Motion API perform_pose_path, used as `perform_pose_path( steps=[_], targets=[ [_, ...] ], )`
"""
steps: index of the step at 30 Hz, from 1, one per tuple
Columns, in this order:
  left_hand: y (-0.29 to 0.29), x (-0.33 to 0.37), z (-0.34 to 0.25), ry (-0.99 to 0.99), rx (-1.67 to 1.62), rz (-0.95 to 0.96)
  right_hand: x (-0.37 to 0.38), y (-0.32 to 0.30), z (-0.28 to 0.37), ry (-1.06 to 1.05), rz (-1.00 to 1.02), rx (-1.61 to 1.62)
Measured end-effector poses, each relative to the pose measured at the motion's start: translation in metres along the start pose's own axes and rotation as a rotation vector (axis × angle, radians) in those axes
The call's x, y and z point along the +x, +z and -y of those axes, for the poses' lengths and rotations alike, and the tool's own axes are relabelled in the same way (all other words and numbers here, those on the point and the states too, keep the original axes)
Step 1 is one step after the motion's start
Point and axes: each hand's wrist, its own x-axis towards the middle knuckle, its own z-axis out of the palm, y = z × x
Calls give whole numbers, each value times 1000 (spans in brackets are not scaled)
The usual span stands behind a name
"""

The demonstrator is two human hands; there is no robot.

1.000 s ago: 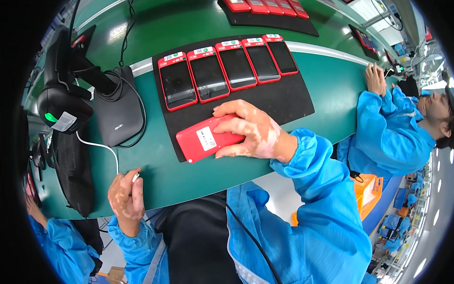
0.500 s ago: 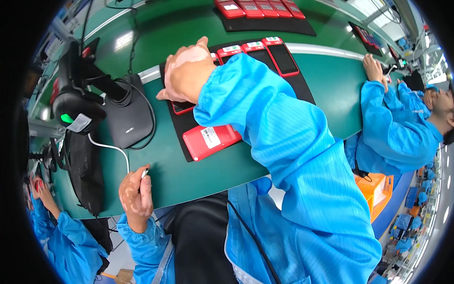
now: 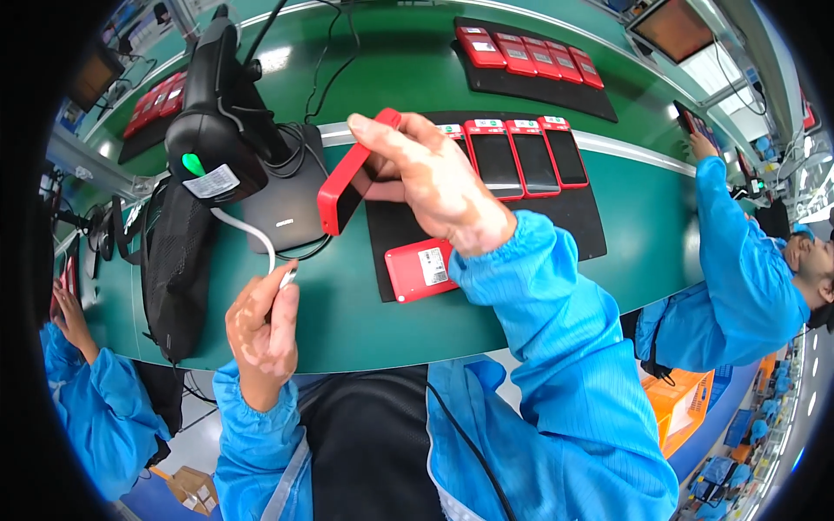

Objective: Scan and sort handheld electronic devices at an assembly line.

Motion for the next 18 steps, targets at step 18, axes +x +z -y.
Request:
perform_pose_path(
  steps=[18],
  targets=[
    [3, 28, -6, -34, 251, 80, -9, 25, -28, -193, -84, -297]
  ],
)
